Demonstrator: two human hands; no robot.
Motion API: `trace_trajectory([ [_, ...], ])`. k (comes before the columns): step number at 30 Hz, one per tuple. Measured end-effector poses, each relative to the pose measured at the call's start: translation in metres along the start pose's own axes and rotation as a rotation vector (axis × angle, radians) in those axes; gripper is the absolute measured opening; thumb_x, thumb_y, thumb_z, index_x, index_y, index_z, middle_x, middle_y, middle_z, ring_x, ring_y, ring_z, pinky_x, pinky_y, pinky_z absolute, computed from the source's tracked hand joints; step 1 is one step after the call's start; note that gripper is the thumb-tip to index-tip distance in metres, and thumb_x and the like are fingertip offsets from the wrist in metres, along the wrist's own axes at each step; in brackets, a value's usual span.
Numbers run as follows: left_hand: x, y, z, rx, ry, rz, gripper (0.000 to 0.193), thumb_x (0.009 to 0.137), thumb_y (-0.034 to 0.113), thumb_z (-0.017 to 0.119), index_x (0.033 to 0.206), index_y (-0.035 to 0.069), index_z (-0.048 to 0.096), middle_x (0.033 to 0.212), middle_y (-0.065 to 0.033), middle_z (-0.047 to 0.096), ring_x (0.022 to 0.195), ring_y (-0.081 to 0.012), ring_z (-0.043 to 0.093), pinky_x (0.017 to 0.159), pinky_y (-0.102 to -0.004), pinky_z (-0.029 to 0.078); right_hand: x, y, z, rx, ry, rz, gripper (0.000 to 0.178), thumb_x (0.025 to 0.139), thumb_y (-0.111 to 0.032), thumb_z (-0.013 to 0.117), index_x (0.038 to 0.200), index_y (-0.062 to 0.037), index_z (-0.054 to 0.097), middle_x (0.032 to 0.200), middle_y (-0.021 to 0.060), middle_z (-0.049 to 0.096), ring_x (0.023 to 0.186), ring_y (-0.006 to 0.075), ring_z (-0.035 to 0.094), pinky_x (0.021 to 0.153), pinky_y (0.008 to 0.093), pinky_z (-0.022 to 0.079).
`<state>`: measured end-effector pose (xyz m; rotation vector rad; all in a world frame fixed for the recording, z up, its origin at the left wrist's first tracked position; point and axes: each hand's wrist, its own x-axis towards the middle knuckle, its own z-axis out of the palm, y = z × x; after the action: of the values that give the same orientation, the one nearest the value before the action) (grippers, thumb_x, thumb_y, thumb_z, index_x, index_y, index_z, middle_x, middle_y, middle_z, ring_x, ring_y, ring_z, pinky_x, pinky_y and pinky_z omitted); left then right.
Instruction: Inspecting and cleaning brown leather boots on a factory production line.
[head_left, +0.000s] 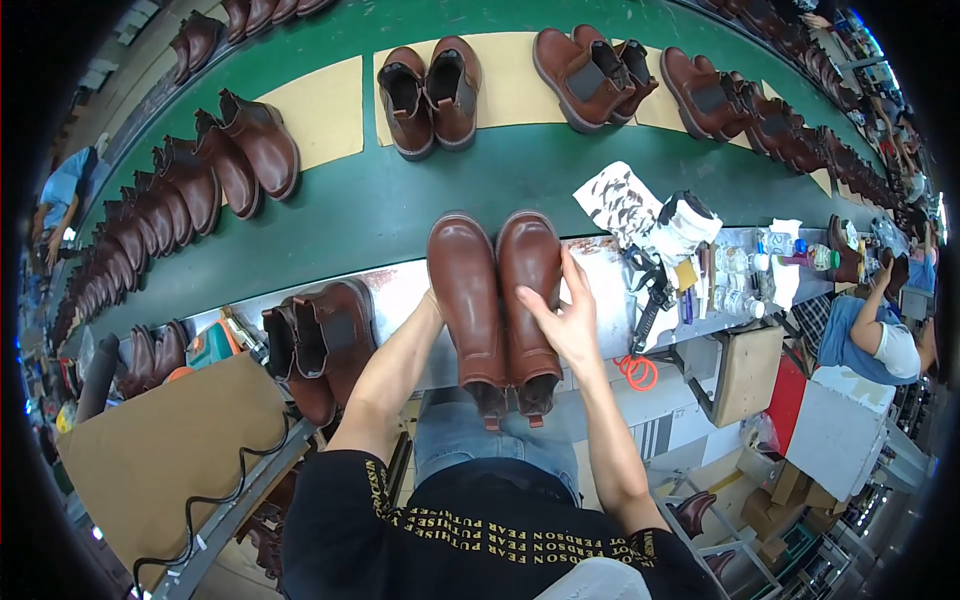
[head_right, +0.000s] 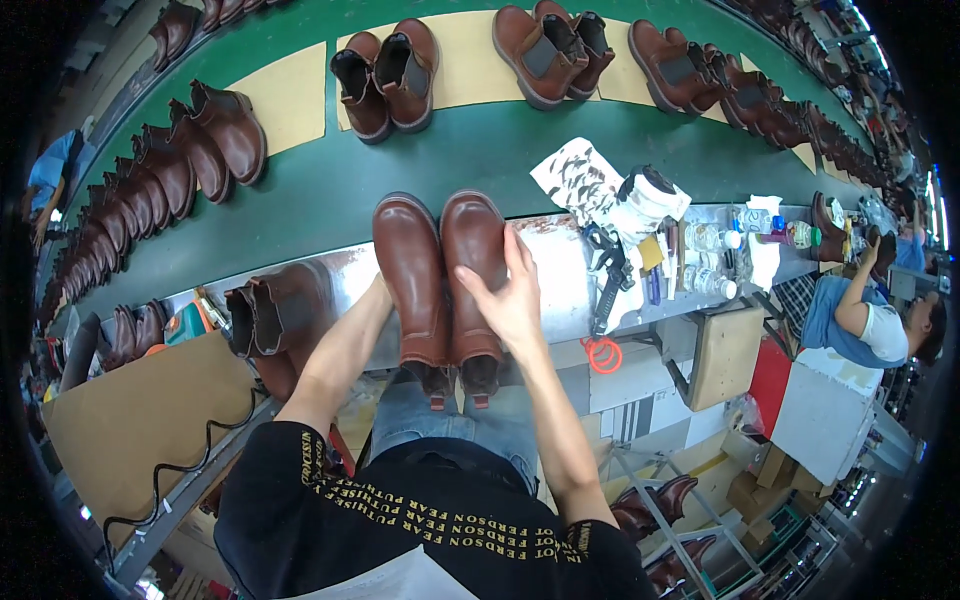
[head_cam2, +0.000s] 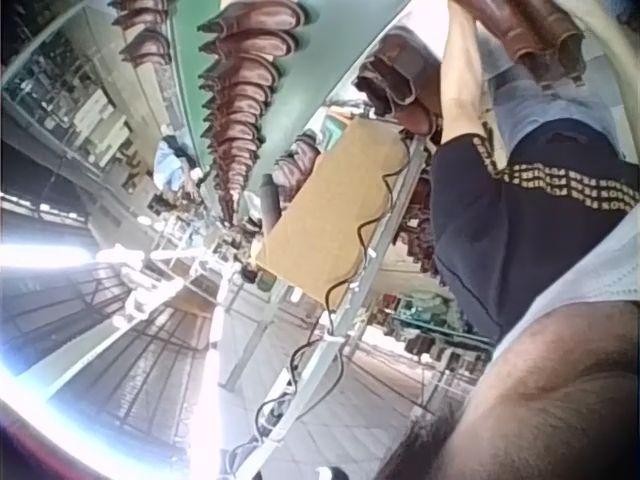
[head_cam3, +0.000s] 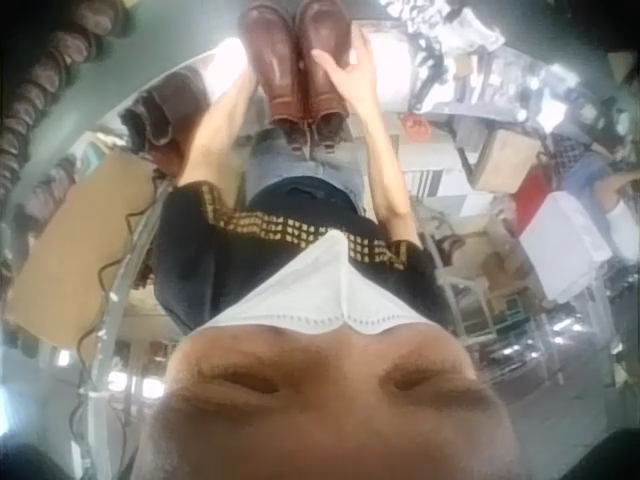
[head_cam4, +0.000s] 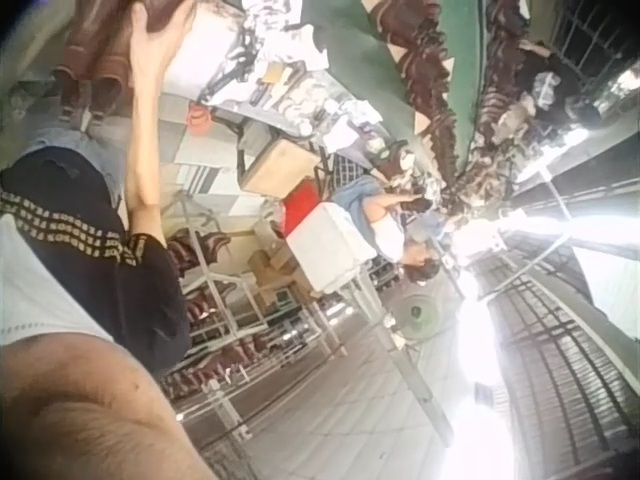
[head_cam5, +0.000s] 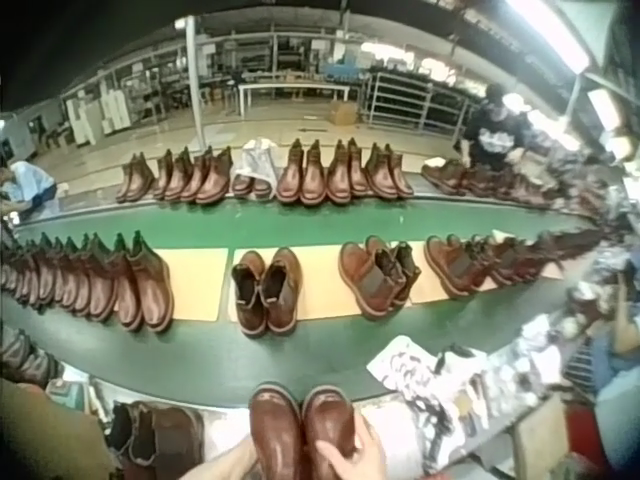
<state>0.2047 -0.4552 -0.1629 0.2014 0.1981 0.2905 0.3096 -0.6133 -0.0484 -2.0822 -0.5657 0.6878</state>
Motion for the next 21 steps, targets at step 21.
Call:
trace_trajectory([
  [21, 0.005, -0.008, -0.085, -0.181, 0.139, 0.003, 0.026, 0.096, 0.024, 0.042, 0.111, 0.007, 0.055, 0.101, -0.0056, 0.061, 0.089, -0.0142, 0.059, 0.082, -0.0294, 0.051, -0.061, -0.026, -0.082, 0.597, -0.037, -0.059, 0.02, 0.082, -0.01, 0.067, 0.093, 0.0057, 0.061, 0.082, 0.005, 0.063, 0.075, 0.0076, 0.057, 0.068, 0.0202, 0.046],
])
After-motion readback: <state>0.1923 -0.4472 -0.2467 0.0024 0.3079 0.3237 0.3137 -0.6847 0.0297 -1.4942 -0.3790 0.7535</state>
